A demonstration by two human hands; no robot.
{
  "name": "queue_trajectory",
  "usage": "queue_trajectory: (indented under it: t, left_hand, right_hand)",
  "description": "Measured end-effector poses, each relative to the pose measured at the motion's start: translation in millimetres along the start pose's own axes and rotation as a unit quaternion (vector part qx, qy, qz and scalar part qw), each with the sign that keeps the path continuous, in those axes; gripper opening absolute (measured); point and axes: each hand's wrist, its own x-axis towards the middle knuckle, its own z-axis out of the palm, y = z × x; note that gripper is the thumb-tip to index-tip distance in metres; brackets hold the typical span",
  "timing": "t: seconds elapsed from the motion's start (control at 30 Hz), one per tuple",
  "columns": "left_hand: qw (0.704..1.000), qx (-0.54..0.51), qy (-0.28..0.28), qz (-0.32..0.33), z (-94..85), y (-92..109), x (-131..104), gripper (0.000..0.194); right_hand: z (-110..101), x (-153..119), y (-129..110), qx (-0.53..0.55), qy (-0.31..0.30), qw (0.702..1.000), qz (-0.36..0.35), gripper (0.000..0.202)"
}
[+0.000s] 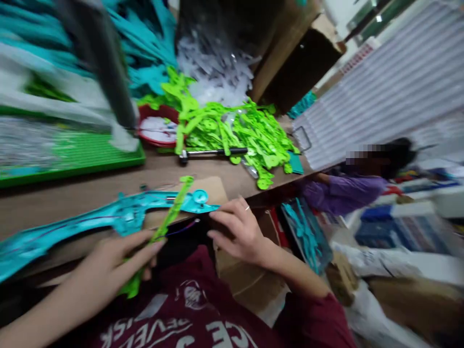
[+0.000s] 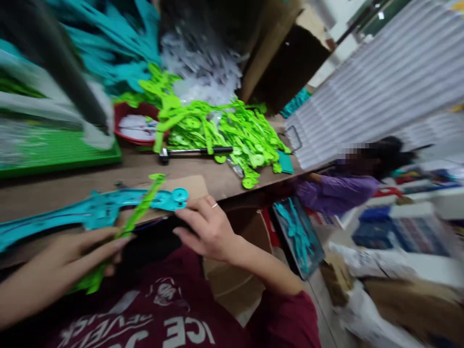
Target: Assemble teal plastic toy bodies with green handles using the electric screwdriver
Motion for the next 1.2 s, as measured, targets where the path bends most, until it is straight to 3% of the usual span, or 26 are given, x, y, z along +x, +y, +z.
queue_trajectory:
  t: [0.07, 0.13, 0.2, 0.3, 0.37, 0.43, 0.5, 0.57, 0.73, 0.83, 0.9, 0.97, 1.1, 1.2]
  left_hand:
    - [0.999, 0.016, 0.038, 0.015, -5.8, 12, -9, 0.053]
    - [0.997, 0.026, 0.062, 0.035, -12.3, 22, -9, 0.046]
    - [0.996, 0.023, 0.078, 0.041, -20.1, 27, -8, 0.041]
    - [0.994, 0.02, 0.099, 0.04, -31.1, 26, -12, 0.036]
    - [0.992, 0.03, 0.121, 0.036, -36.4, 23, -15, 0.035]
    - [0.989, 0.046, 0.14, 0.026, -40.5, 20, -18, 0.037]
    - [0.986, 0.069, 0.151, 0.017, -44.8, 18, -18, 0.036]
    - [0.979, 0.109, 0.17, 0.014, -50.3, 14, -16, 0.034]
    - [0.928, 0.265, 0.261, -0.03, -66.2, 3, -13, 0.037]
    - [0.902, 0.327, 0.278, -0.039, -71.9, 2, -18, 0.034]
    - [0.909, 0.309, 0.28, -0.011, -74.6, 3, -23, 0.032]
    - [0.922, 0.261, 0.284, 0.025, -77.1, 5, -26, 0.032]
    - [0.93, 0.234, 0.28, 0.05, -79.3, 8, -24, 0.031]
    - [0.906, 0.298, 0.302, 0.008, -76.2, 11, -22, 0.028]
  right_hand:
    - [9, 32, -7, -0.024, 0.048, 0.982, -0.179, 0.035]
    - [17, 59, -11, -0.065, 0.061, 0.947, -0.307, 0.028]
    - [22, 80, -11, -0.083, 0.104, 0.923, -0.361, 0.023]
    - [21, 104, -10, -0.105, 0.205, 0.893, -0.387, 0.023]
    - [18, 118, -13, -0.141, 0.198, 0.869, -0.431, 0.018]
    - [13, 130, -20, -0.154, 0.117, 0.859, -0.475, 0.012]
    - [10, 137, -30, -0.135, 0.022, 0.877, -0.461, 0.014]
    - [9, 138, -39, -0.104, -0.041, 0.907, -0.405, 0.02]
    - [14, 142, -47, 0.019, -0.109, 0.969, -0.221, 0.022]
    - [14, 159, -35, 0.142, -0.156, 0.971, -0.111, 0.026]
    - [11, 170, -24, 0.183, -0.196, 0.961, -0.067, 0.029]
    - [7, 175, -20, 0.166, -0.176, 0.968, -0.061, 0.025]
    - [11, 163, -39, 0.149, -0.02, 0.985, -0.085, 0.016]
    - [25, 151, -61, 0.223, -0.034, 0.972, -0.061, 0.02]
